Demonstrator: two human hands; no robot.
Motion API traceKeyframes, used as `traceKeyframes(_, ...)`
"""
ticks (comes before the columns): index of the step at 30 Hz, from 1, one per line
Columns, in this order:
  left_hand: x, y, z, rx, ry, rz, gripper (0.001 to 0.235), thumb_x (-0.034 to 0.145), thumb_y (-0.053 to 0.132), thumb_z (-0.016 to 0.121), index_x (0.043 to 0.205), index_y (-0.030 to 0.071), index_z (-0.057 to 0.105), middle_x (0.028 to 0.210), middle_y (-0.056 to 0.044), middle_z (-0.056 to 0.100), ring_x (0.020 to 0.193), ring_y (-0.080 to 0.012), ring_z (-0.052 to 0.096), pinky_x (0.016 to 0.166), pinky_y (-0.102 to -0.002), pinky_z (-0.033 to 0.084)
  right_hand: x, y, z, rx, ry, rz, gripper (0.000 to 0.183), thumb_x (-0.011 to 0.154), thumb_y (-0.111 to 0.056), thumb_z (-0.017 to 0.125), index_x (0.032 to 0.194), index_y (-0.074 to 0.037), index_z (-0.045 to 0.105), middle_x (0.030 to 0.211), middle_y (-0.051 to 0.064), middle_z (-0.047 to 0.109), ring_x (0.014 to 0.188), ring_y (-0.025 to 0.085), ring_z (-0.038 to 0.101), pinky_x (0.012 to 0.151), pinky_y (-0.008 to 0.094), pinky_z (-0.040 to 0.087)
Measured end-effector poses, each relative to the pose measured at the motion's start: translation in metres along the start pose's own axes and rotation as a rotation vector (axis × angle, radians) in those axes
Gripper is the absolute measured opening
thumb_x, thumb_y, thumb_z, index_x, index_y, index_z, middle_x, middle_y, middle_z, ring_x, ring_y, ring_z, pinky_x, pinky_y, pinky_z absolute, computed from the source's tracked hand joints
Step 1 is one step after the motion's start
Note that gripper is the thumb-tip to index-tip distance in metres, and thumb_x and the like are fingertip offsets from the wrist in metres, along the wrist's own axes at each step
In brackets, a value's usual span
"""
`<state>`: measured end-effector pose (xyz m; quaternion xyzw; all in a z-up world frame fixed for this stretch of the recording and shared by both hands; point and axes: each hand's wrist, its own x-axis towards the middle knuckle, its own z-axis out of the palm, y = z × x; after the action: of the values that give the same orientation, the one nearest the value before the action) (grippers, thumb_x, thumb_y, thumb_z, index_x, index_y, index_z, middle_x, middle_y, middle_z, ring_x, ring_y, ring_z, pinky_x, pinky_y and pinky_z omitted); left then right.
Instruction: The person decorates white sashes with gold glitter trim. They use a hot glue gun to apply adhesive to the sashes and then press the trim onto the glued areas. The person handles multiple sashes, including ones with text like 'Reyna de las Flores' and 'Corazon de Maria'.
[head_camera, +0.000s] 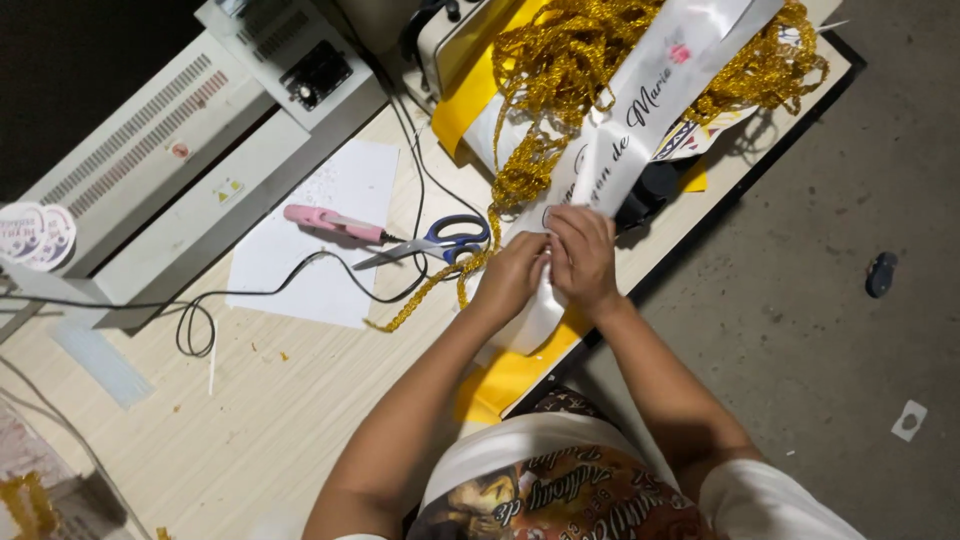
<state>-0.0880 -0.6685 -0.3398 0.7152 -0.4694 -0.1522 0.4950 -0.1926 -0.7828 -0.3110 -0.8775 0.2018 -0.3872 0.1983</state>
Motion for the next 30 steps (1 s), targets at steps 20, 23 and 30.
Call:
traceKeyframes(20,-0.087,-0.028,-0.236,0.096,0.155,-0.199,0.024,0.094,0.013,0.076,0.116,0.006,0.070,0.102,-0.011,0.075,0.088,-0.0202,0.075,0.074,-0.031,0.060,0.115,0.118,-0.040,-0.201,-0.380,-0.214,0.015,0.117,-0.022,0.068,0.111,-0.009,0.074,0.091,0.016,0.073,0.085,0.036,0.071,0.077,0.045,0.056)
traceKeyframes(23,-0.140,-0.045,-0.289,0.231,0.232,-0.284,0.020,0.096,0.015,0.075,0.115,0.007,0.071,0.094,-0.012,0.076,0.081,-0.0202,0.075,0.069,-0.032,0.057,0.106,0.134,-0.033,-0.222,-0.399,-0.242,0.014,0.118,-0.019,0.064,0.113,-0.009,0.073,0.093,0.016,0.072,0.083,0.034,0.071,0.083,0.046,0.057)
traceKeyframes(30,-0.276,-0.070,-0.385,0.518,0.387,-0.567,0.016,0.101,0.022,0.074,0.108,0.008,0.075,0.081,-0.016,0.072,0.069,-0.0290,0.071,0.064,-0.038,0.054,0.101,0.109,0.006,-0.270,-0.464,-0.327,0.021,0.119,-0.024,0.062,0.106,-0.009,0.069,0.084,0.015,0.069,0.078,0.033,0.069,0.073,0.042,0.056)
